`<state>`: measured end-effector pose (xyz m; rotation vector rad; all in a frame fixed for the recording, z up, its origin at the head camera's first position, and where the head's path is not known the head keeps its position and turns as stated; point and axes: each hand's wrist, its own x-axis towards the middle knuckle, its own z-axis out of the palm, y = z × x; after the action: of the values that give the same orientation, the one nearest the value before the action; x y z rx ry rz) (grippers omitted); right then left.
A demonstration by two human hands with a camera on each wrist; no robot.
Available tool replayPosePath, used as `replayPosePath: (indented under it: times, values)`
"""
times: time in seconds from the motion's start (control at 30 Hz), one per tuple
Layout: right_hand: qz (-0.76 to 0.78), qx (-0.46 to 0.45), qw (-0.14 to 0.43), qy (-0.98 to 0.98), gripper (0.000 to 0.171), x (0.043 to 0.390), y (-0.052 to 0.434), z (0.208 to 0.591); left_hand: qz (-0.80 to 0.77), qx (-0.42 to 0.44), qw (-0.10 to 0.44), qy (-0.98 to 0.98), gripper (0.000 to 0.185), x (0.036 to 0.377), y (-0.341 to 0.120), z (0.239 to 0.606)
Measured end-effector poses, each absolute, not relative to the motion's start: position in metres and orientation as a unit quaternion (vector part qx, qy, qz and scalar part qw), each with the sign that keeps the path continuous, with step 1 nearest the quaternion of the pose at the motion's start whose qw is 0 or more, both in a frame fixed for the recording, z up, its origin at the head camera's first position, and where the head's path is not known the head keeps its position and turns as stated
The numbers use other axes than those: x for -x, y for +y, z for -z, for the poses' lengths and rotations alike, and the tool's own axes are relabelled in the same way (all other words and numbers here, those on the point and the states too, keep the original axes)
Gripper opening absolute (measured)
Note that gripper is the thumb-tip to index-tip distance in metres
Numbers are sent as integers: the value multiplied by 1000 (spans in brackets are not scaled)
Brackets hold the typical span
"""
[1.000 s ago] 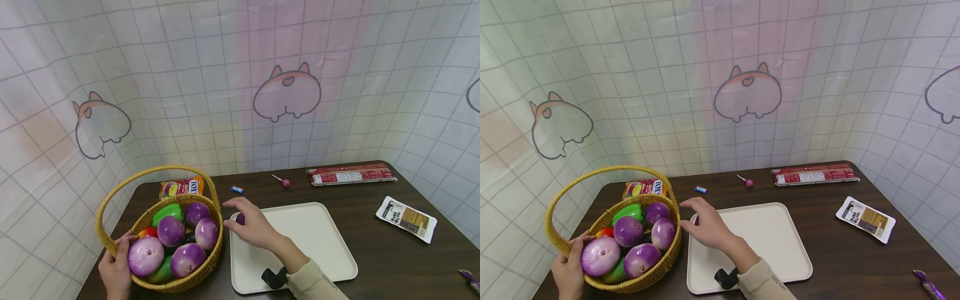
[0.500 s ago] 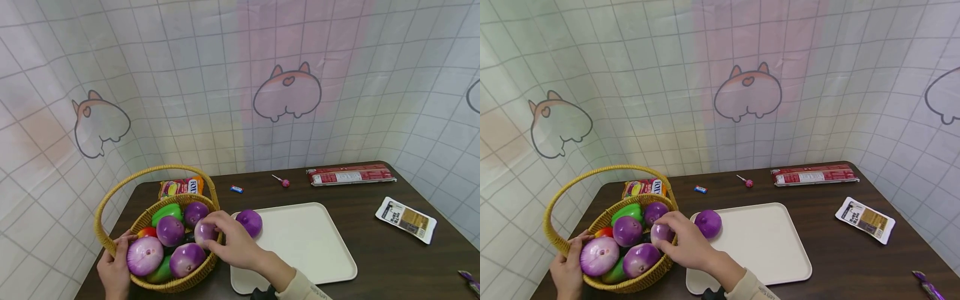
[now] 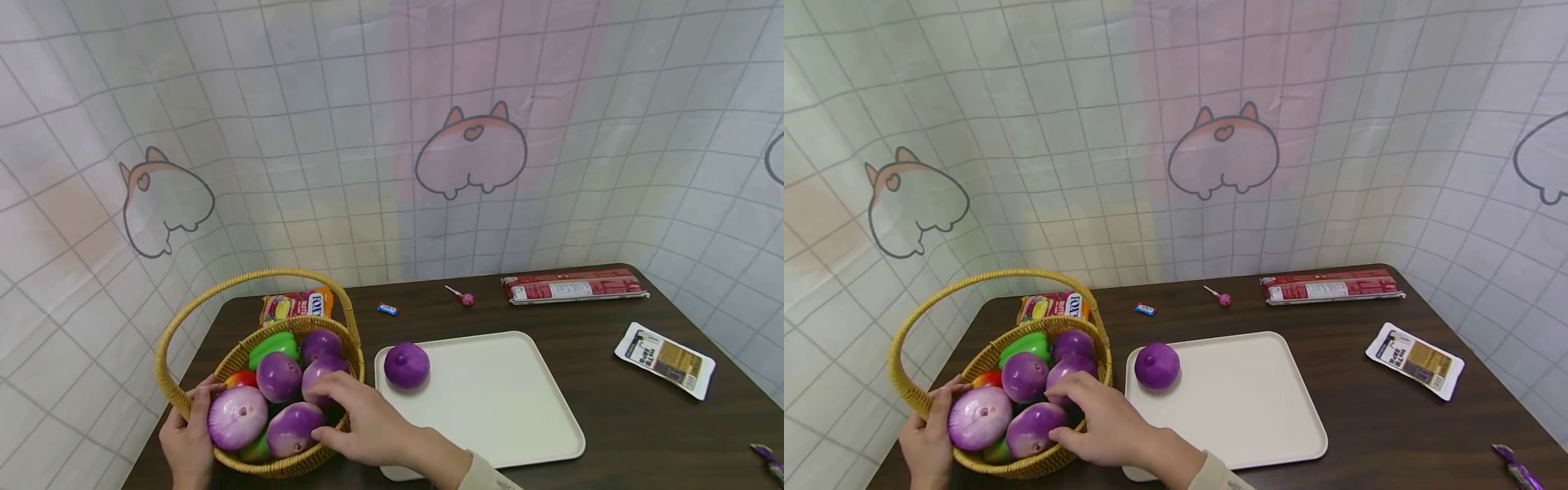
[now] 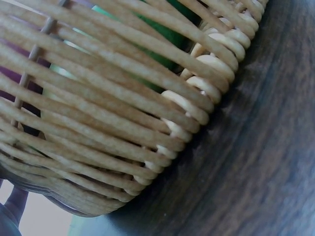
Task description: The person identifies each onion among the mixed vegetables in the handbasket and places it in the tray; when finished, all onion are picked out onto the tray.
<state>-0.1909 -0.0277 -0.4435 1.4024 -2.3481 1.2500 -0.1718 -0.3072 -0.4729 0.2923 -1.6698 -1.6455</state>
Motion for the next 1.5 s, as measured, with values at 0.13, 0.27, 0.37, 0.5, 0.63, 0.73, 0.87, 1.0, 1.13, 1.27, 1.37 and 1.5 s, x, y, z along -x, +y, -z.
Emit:
replayPosePath:
  times: [0.13,0.27,0.37,0.5,0.63,0.73,0.87,1.0,1.13,1.27,1.37,1.5]
  values:
    - [-375,-470,73,-796,46,188,-32,445,644,-106,381,-655,30,173,-307,473]
    - [-331,-464,84,-818,51,186,-37,448,644,-102,381,-655,30,173,-307,473]
    - [-317,-459,87,-825,54,185,-39,451,643,-111,380,-655,30,172,-307,473]
    - [-317,-454,93,-828,56,183,-41,453,640,-124,376,-659,32,171,-308,473]
    - [-317,-445,104,-831,57,182,-43,457,638,-124,374,-662,32,170,-308,474]
    - [-310,-440,112,-836,57,182,-45,459,637,-122,376,-662,32,169,-308,474]
    - [-306,-432,119,-840,57,182,-47,460,639,-110,379,-660,31,170,-309,474]
    - [-323,-425,115,-838,57,184,-47,458,635,-104,382,-663,30,171,-309,475]
    - [-342,-425,116,-830,56,186,-47,458,633,-109,384,-664,30,172,-309,475]
    - [-372,-429,120,-814,54,187,-46,461,630,-113,382,-666,30,172,-310,476]
    - [-396,-431,117,-802,54,188,-44,463,627,-114,382,-669,30,172,-310,476]
    - [-422,-431,107,-790,52,189,-41,463,624,-112,383,-672,30,172,-309,476]
